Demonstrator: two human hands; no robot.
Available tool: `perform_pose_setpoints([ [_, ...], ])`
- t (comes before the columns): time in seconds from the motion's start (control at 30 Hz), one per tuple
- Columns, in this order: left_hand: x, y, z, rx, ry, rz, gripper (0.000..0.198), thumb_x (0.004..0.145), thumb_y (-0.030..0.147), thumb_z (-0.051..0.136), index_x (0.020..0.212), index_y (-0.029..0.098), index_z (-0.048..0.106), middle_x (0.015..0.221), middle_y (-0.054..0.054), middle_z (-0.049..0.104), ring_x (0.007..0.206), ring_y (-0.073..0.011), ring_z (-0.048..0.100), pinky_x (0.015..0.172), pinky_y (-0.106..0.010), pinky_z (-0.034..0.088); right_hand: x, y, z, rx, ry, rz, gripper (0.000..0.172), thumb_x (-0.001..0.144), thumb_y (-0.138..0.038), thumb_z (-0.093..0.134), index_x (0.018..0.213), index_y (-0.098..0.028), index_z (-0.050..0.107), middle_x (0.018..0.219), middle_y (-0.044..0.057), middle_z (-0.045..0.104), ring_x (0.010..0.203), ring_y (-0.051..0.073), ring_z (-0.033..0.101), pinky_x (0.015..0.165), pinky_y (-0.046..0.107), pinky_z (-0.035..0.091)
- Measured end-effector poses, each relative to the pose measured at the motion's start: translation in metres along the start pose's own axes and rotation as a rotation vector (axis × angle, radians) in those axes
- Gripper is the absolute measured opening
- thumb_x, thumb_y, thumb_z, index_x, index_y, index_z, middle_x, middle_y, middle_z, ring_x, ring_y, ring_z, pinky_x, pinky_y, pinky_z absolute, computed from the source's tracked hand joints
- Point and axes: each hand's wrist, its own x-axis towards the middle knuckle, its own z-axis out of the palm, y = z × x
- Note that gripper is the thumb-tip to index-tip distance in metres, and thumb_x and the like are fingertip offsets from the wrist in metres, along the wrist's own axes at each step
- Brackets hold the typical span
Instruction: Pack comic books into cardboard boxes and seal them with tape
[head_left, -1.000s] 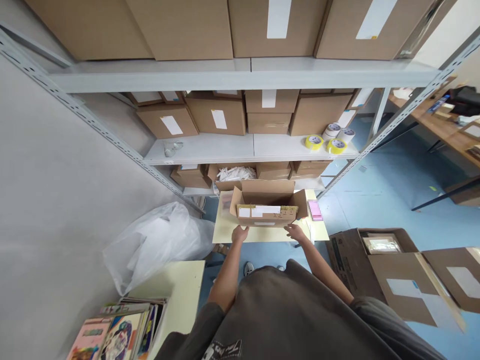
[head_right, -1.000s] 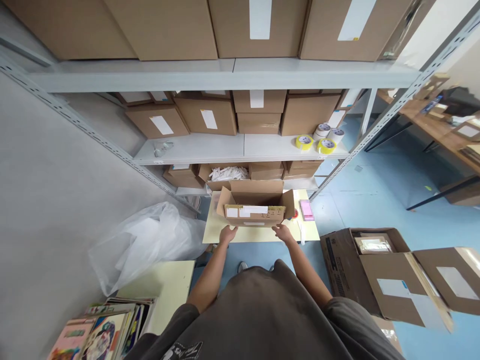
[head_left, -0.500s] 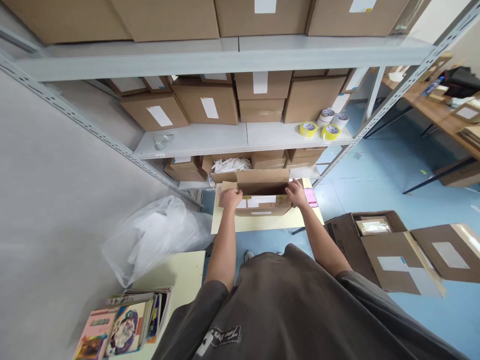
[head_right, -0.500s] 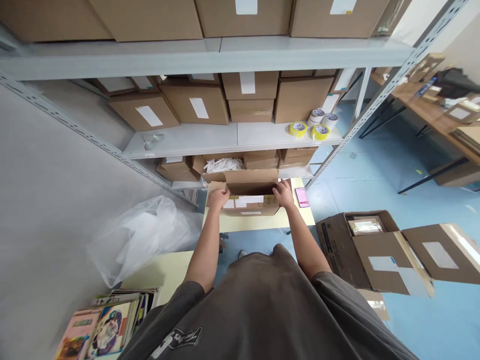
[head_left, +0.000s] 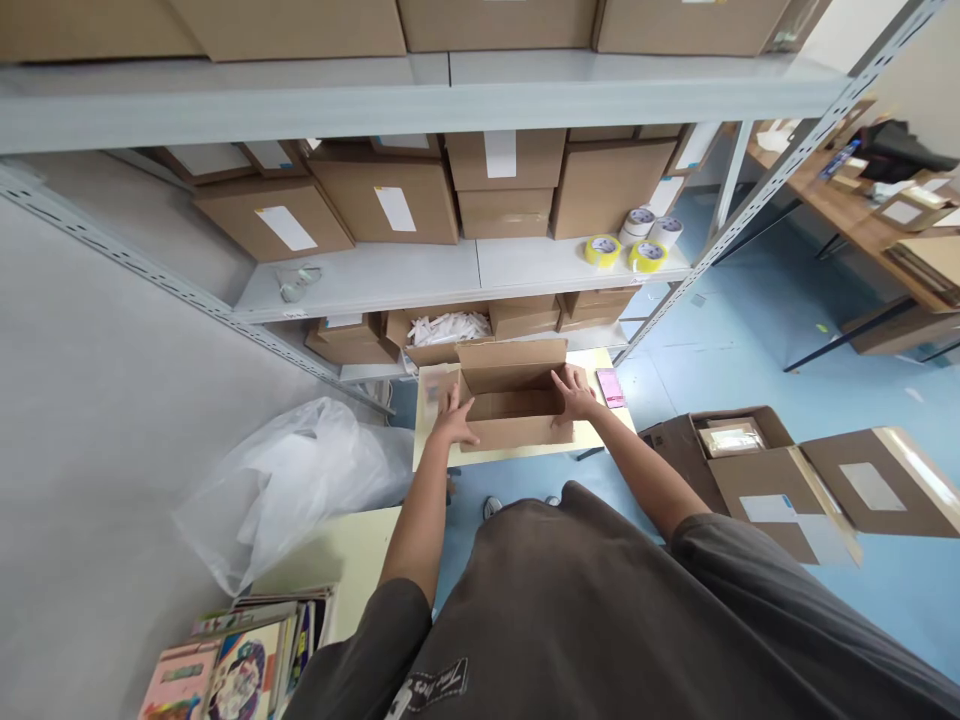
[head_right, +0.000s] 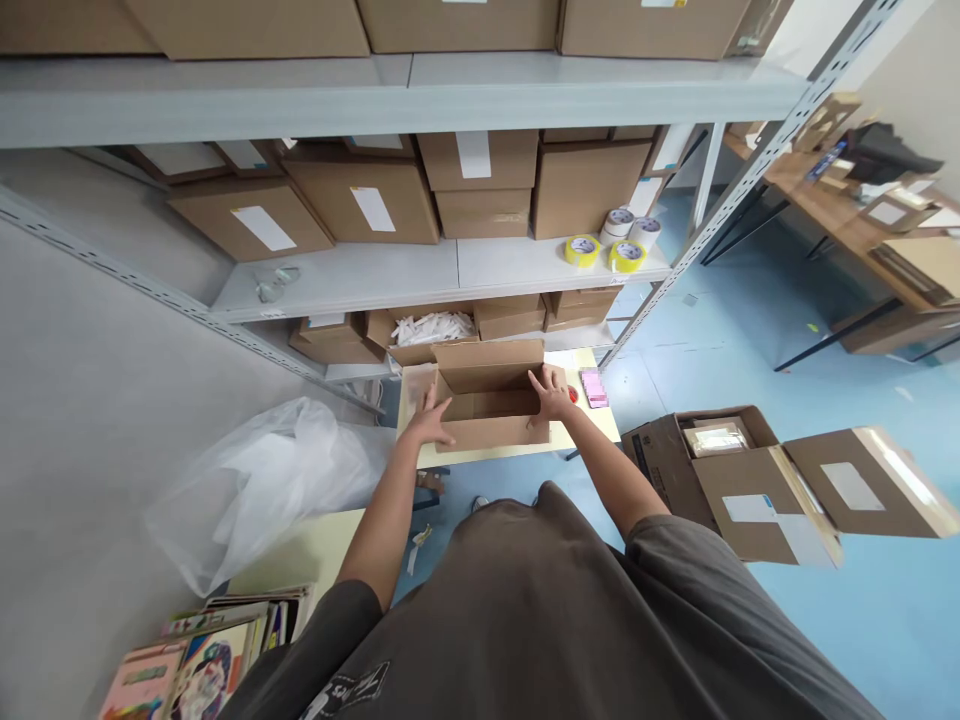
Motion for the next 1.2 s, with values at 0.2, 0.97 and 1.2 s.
perform_pose_setpoints([
  [0.2, -0.013, 0.008, 0.03, 0.055, 0.194, 0.07, 0.052, 0.065, 0.028, 0.102, 0.109, 0.022, 0.075, 0.185, -0.007, 0.0, 0.168, -0.0446, 0.01, 0.132, -0.053, 0.032, 0.002, -0.01, 0.007, -0.042, -0.013, 0.015, 0.142, 0.052, -0.07, 0.099, 0.172, -0.032, 0.033, 0.184, 0.015, 0.004, 0.166, 0.053, 0.0, 0.128, 0.072, 0.014],
  [0.97, -0.016, 0.035, 0.036, 0.026, 0.236, -0.123, 0.026, 0.079, 0.015, 0.09, 0.099, 0.022, 0.075, 0.177, -0.01, 0.032, 0.138, -0.0355, 0.065, 0.116, -0.042, 0.052, 0.085, -0.037, 0.012, -0.528, 0.07, -0.04, 0.047, 0.09, -0.019, 0.055, 0.137, -0.015, 0.058, 0.136, 0.025, 0.059, 0.132, 0.041, 0.045, 0.121, 0.064, 0.019],
  [1.2, -0.017, 0.032, 0.038, -0.042, 0.209, -0.104, 0.062, 0.073, 0.02, 0.096, 0.13, 0.024, 0.072, 0.181, -0.014, 0.021, 0.137, -0.0389, 0.065, 0.114, -0.045, 0.053, 0.087, -0.028, 0.011, -0.483, 0.086, -0.035, 0.065, 0.084, -0.023, 0.064, 0.148, -0.018, 0.054, 0.144, 0.022, 0.058, 0.14, 0.041, 0.044, 0.124, 0.068, 0.018],
])
